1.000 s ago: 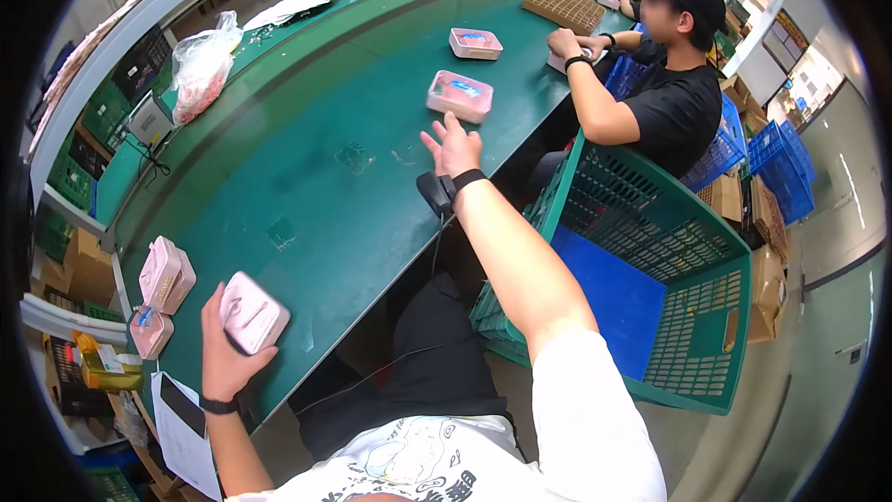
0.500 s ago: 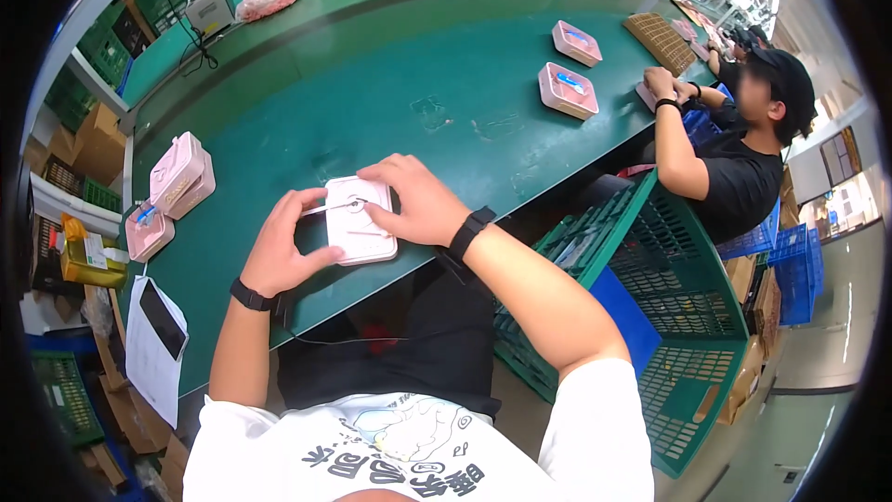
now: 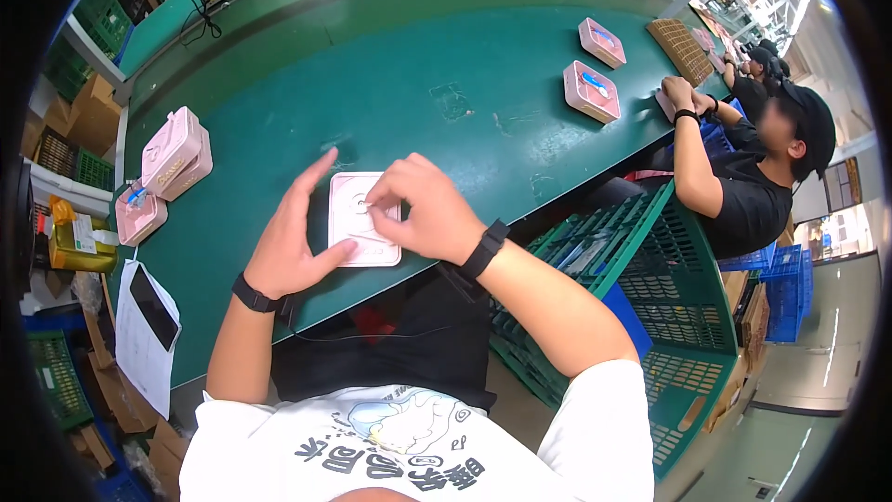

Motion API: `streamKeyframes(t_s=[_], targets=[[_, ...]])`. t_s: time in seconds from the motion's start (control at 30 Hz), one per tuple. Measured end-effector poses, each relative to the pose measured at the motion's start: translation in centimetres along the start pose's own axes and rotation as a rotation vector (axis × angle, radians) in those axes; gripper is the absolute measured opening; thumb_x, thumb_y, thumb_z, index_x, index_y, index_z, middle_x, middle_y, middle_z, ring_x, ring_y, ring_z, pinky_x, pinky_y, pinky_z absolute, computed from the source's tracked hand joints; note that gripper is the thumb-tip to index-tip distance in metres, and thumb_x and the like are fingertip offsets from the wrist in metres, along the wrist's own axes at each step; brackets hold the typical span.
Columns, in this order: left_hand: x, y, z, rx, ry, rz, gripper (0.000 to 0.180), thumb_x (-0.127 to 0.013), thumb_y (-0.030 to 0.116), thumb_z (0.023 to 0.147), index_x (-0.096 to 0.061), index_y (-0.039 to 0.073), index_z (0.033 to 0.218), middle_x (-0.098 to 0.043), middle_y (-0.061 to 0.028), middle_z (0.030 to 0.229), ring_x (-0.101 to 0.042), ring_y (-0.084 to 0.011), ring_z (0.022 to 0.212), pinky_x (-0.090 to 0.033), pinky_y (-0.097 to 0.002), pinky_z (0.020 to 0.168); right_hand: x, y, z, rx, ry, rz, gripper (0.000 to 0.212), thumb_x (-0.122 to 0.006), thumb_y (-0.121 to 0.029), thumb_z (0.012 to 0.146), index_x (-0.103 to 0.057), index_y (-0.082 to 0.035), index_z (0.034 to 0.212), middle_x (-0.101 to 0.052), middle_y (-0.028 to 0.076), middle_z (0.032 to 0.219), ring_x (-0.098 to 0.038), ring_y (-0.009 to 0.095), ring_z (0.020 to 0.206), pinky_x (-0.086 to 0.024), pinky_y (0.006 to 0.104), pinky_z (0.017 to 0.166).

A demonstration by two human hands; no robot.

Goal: Packaging electronic components into pink boxes and organizing them into a crate.

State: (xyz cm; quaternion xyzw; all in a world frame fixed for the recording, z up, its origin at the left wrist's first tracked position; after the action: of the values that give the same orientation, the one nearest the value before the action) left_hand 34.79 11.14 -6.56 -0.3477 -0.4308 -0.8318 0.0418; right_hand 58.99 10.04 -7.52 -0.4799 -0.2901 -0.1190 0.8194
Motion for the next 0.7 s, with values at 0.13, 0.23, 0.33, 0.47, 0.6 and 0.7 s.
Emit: streamKeyframes(t_s=[0.13,0.23,0.33,0.47,0.6,0.7], targets=[[0.0,0.1,-0.4,0.050,-0.102,-0.005,0.087,-0.092,0.025,0.084,-0.054,0.008,0.161,-0.058,-0.0223,0.159,-0.058,-0.0423,0.147,-0.048,-0.0497,0.123,0.7,1.2,-0.2,-0.242,-0.034,0.132,0.013,-0.086,-0.007,0.091,-0.077,-0.009,0.099,-0.077,0.001,0.094,-0.068,0.014,0.084,-0.054,0.0294,0.081],[0.2,0.0,-0.6,0.048,-0.123,0.043,0.094,-0.094,0.027,0.082,-0.053,0.008,0.164,-0.059,-0.0212,0.156,-0.059,-0.0420,0.144,-0.050,-0.0495,0.120,-0.1,1.4,-0.4,-0.292,-0.024,0.261,0.013,-0.086,-0.006,0.092,-0.076,-0.008,0.101,-0.079,0.001,0.099,-0.069,0.011,0.087,-0.053,0.0268,0.077],[0.3,0.0,-0.8,0.100,-0.178,0.053,0.086,-0.094,0.026,0.081,-0.059,0.007,0.158,-0.061,-0.0192,0.147,-0.062,-0.0401,0.136,-0.054,-0.0481,0.114,-0.9,1.6,-0.8,-0.337,-0.027,0.312,0.014,-0.085,-0.006,0.093,-0.076,-0.007,0.103,-0.080,0.002,0.102,-0.070,0.010,0.090,-0.053,0.0260,0.077],[0.1,-0.3,-1.0,0.080,-0.164,0.047,0.080,-0.094,0.026,0.080,-0.064,0.005,0.152,-0.061,-0.0174,0.141,-0.063,-0.0380,0.129,-0.056,-0.0468,0.108,-2.1,0.9,-1.0,-0.352,-0.035,0.290,0.015,-0.085,-0.005,0.094,-0.075,-0.005,0.106,-0.081,0.003,0.104,-0.072,0.011,0.093,-0.056,0.0279,0.079],[0.2,-0.4,-1.3,0.074,-0.150,0.043,0.076,-0.094,0.026,0.081,-0.066,0.005,0.148,-0.061,-0.0168,0.141,-0.063,-0.0374,0.128,-0.056,-0.0464,0.108,-1.6,-0.4,-0.7,-0.263,-0.006,0.220,0.016,-0.085,-0.005,0.094,-0.075,-0.005,0.107,-0.082,0.004,0.105,-0.075,0.013,0.095,-0.058,0.0298,0.081],[0.0,-0.6,-1.6,0.061,-0.135,0.040,0.076,-0.095,0.026,0.081,-0.066,0.005,0.148,-0.061,-0.0167,0.141,-0.063,-0.0374,0.127,-0.056,-0.0463,0.107,-0.9,-0.6,-0.7,-0.172,0.005,0.134,0.018,-0.086,-0.005,0.094,-0.076,-0.004,0.109,-0.083,0.005,0.105,-0.078,0.015,0.098,-0.059,0.0305,0.083]])
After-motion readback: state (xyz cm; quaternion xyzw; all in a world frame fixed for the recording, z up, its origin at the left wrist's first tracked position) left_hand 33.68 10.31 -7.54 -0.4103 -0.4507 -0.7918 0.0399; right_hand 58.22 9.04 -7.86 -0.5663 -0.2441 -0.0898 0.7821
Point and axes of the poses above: each hand's wrist, its own z-axis towards the middle knuckle, its own x-axis out of the back of the hand, y = z × x, the point moved 3 cm from there along z, towards the middle knuckle
